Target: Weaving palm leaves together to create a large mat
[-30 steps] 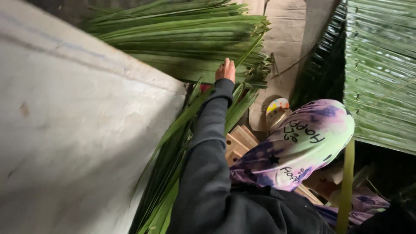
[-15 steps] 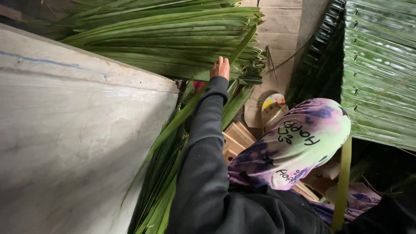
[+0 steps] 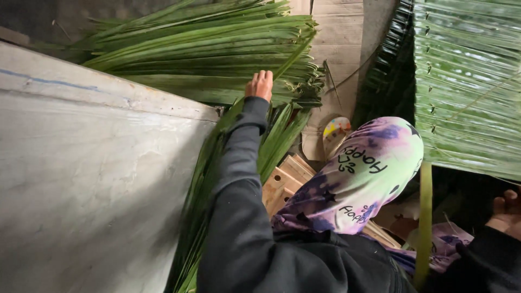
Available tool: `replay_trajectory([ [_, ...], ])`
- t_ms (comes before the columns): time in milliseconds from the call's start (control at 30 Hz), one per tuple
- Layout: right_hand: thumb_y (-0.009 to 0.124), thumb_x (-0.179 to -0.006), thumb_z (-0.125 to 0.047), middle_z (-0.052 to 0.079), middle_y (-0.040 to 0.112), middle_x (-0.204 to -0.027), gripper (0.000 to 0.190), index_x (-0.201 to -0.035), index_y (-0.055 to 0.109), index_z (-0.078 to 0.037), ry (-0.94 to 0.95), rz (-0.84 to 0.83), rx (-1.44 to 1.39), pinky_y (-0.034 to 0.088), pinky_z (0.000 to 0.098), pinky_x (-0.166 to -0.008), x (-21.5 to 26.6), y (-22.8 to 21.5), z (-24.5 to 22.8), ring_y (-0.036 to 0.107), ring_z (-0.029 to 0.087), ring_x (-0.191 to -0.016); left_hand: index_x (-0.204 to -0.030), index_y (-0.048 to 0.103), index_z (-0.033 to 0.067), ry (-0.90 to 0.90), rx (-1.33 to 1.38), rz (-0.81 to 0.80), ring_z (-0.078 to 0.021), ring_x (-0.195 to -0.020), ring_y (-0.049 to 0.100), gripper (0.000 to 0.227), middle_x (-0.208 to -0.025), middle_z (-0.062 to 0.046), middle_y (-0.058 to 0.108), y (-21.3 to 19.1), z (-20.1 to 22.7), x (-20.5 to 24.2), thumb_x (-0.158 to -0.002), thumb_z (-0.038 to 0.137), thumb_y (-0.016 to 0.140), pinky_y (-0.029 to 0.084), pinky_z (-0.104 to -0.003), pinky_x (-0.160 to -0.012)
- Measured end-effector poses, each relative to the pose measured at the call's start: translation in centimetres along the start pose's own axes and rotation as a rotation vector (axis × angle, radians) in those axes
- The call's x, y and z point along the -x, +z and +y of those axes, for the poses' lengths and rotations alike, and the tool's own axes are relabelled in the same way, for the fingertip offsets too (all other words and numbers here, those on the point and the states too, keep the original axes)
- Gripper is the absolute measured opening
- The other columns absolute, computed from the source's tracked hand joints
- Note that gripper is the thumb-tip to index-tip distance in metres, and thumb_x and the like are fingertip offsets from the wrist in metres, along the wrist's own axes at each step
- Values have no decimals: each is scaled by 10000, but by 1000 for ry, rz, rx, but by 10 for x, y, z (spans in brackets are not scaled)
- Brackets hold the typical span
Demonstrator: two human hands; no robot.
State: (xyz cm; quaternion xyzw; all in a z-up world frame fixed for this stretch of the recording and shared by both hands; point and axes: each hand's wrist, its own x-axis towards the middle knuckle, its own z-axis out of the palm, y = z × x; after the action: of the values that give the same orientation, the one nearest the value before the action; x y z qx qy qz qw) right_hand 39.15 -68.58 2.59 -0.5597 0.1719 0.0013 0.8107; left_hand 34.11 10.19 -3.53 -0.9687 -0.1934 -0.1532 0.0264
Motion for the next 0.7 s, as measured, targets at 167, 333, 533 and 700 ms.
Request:
replay_trajectory([
  [167, 584, -1088, -422, -184, 686, -1262, 220, -1267, 654, -314, 51, 12, 247, 502, 164, -852, 69, 87, -29, 637, -28, -993, -958, 546, 118, 102, 71, 171, -264, -763, 629, 211, -898, -70, 603, -1, -1, 1, -812, 15, 659, 575, -417, -607],
  [333, 636, -1116, -163, -5, 758, -1063, 76, -1141, 703, -138, 31, 89, 294, 647, 201, -810, 149, 185, -56, 719, 90, -851, -973, 537, 146, 136, 101, 78, -273, -792, 642, 150, -912, -53, 596, 9, 8, 4, -881, 60, 618, 569, -443, -620],
  [533, 628, -1134, -244, -32, 737, -1110, 157, -1246, 669, -142, 64, -24, 408, 594, 170, -704, 142, 175, -47, 723, 75, -852, -1023, 504, 154, -113, 274, -185, -422, -752, 645, 201, -1069, -110, 556, 28, 9, -1, -889, 19, 569, 521, -579, -675],
  [700, 572, -1132, -237, -12, 718, -1207, 207, -1303, 607, -124, 141, -55, 669, 457, 128, -532, 150, 182, -40, 701, 54, -859, -1034, 625, 96, -109, 290, -252, -331, -861, 678, 91, -1045, -108, 637, 59, 18, 19, -963, 74, 573, 583, -480, -765],
])
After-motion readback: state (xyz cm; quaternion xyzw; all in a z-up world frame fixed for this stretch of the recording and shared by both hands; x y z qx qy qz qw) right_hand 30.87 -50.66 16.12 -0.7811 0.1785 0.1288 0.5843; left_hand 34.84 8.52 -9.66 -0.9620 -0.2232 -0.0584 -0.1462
